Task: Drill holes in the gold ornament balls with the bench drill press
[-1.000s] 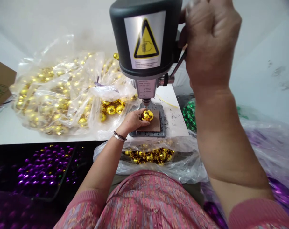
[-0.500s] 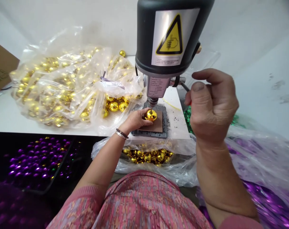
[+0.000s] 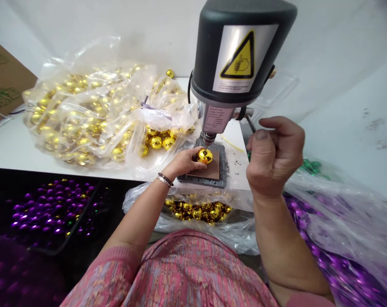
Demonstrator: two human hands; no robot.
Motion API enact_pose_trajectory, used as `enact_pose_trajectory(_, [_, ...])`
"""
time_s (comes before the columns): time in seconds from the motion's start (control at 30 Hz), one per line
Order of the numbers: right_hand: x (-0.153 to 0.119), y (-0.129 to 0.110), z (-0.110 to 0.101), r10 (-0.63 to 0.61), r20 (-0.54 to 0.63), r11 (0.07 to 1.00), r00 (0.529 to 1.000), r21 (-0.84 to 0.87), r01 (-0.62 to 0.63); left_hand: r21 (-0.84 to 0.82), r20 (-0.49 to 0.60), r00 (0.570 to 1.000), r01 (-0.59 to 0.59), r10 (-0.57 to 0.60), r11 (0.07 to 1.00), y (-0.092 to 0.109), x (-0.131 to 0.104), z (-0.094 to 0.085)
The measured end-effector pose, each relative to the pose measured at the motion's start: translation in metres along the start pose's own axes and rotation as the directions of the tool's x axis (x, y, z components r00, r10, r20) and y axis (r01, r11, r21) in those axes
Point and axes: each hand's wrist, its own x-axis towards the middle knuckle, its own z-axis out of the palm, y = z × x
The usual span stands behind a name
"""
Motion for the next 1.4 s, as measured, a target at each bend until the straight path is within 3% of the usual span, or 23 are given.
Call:
enact_pose_trajectory(0.3, [-0.011,0.015,0.006,-0.010,-0.096,1.000,0.995,-0.008,0.009,-0.078,0.012,1.000,-0.009,0.010,0.997,-0.006,0.002,0.002])
enact_pose_trajectory(0.5, [-0.024,0.024,0.009,-0.046,-0.096,0.998,0.994,0.041,0.050,-0.110,0.028,0.999,-0.019,0.022,0.994,-0.009,0.004,0.003])
enact_pose_trajectory(0.6, [-0.005,0.009,0.010,-0.062,-0.117,0.995,0.991,0.076,0.072,-0.113,0.026,1.000,0.000,0.003,0.994,-0.009,0.004,0.003])
enact_pose_trajectory(0.7, [0.030,-0.011,0.012,-0.106,-0.107,0.986,0.989,0.120,0.118,-0.098,0.003,1.000,0.016,-0.016,0.995,-0.008,0.002,0.004])
enact_pose_trajectory(0.8, [0.061,-0.020,0.015,-0.062,-0.050,0.988,0.997,0.141,0.068,-0.106,-0.007,1.000,-0.003,0.003,0.994,-0.006,-0.003,0.004])
enact_pose_trajectory(0.97, [0.069,-0.016,0.017,-0.053,-0.051,0.995,0.997,0.080,0.057,-0.083,0.016,0.996,-0.090,0.091,0.993,-0.001,-0.025,-0.001])
enact_pose_trajectory(1.03, [0.066,-0.014,0.017,-0.064,-0.057,0.994,0.996,0.086,0.069,-0.012,0.052,0.990,-0.131,0.132,0.991,0.002,-0.039,-0.004])
enact_pose_trajectory(1.2, [0.064,-0.015,0.016,-0.077,-0.067,0.990,0.995,0.114,0.084,0.049,0.274,0.952,-0.159,0.140,0.986,0.005,-0.068,-0.009])
enact_pose_trajectory(1.27, [0.063,-0.017,0.015,-0.063,-0.062,0.990,0.996,0.120,0.070,0.073,0.208,0.973,-0.113,0.096,0.991,0.001,-0.069,-0.014])
enact_pose_trajectory(1.3, [0.063,-0.018,0.015,-0.051,-0.052,0.991,0.997,0.120,0.057,0.093,0.111,0.992,-0.076,0.066,0.993,-0.002,-0.065,-0.018])
enact_pose_trajectory(1.37, [0.062,-0.018,0.014,-0.032,-0.034,0.993,0.999,0.116,0.035,0.138,-0.187,0.982,0.036,-0.010,0.990,-0.011,-0.053,-0.031])
enact_pose_trajectory(1.4, [0.061,-0.019,0.014,-0.030,-0.033,0.993,0.999,0.115,0.033,0.155,-0.347,0.937,0.107,-0.047,0.982,-0.016,-0.044,-0.039])
